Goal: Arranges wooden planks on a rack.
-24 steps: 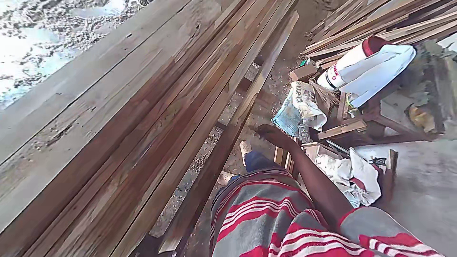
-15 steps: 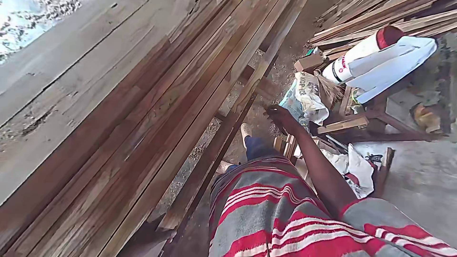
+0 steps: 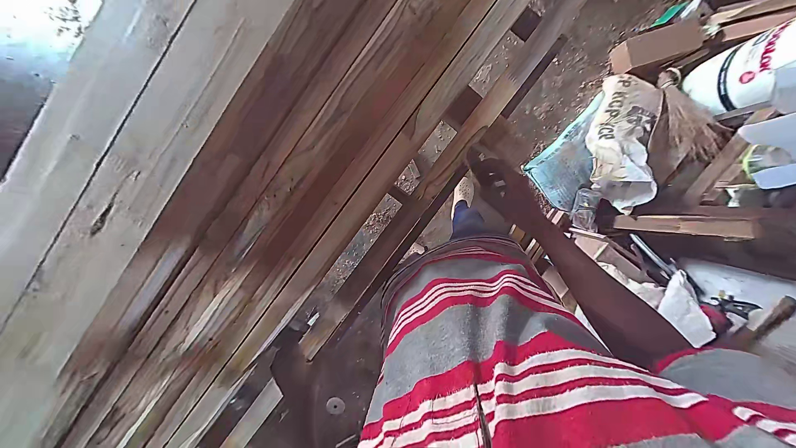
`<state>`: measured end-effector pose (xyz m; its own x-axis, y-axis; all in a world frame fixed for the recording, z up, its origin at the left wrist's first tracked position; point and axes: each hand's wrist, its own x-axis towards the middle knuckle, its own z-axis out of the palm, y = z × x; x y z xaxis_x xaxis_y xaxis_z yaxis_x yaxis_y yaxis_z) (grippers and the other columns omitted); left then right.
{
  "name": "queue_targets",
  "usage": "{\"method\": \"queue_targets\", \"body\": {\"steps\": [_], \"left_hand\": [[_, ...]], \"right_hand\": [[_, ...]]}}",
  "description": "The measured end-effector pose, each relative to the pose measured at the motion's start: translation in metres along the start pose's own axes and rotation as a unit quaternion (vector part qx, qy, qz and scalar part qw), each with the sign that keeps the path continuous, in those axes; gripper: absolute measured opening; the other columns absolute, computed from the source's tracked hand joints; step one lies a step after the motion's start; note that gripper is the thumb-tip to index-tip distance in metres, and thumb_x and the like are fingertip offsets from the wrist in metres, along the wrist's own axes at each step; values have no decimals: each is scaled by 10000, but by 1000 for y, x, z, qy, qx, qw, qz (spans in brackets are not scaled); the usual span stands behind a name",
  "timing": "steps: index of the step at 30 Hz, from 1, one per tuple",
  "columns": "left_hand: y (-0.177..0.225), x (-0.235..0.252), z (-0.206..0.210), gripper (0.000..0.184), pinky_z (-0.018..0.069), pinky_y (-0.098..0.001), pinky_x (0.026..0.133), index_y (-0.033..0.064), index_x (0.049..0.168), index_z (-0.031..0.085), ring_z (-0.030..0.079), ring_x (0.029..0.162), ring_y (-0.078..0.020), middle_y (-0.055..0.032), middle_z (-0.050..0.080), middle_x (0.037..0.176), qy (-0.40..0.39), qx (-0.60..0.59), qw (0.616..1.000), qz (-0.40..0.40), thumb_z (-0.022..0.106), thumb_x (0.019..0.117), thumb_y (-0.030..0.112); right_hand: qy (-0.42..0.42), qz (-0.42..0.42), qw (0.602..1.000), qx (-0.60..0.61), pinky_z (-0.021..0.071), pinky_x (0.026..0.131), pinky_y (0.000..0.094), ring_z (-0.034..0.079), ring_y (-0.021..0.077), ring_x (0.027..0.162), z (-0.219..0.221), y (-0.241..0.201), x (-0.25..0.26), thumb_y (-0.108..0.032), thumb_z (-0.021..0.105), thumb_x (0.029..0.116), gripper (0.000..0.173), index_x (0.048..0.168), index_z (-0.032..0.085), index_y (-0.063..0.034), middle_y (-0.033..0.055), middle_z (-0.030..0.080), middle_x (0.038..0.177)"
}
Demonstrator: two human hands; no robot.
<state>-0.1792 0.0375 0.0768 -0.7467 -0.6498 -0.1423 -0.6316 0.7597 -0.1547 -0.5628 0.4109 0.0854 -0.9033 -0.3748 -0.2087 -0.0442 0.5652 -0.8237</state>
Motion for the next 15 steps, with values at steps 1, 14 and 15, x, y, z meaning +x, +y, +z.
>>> {"method": "queue_targets", "body": {"steps": [1, 14, 15], "left_hand": [[-20, 0, 32, 574, 519, -593, 922, -70, 1143, 682, 690, 1004, -428, -290, 699, 1057, 40, -81, 995, 31, 739, 794, 383], [-49, 5, 54, 632, 438, -678, 1002, -15, 1295, 625, 641, 1132, -494, -286, 677, 1201, -77, -127, 988, 47, 857, 746, 195], [-48, 5, 56, 620, 446, -678, 984, -13, 1274, 636, 650, 1110, -490, -279, 687, 1169, -66, -125, 989, 52, 854, 734, 199]], "right_hand": [[0, -9, 1000, -6, 569, 973, 469, 664, 307, 1164, 13, -4, -4, -83, 751, 885, 584, 1428, 545, -10, 211, 619, 1355], [50, 33, 970, -236, 580, 843, 562, 687, 434, 1043, 118, -24, -72, -160, 743, 926, 612, 1500, 540, -99, 261, 611, 1333], [24, 81, 965, -249, 572, 849, 571, 683, 424, 1041, 116, -34, -80, -192, 737, 936, 612, 1510, 532, -137, 241, 602, 1351]]}}
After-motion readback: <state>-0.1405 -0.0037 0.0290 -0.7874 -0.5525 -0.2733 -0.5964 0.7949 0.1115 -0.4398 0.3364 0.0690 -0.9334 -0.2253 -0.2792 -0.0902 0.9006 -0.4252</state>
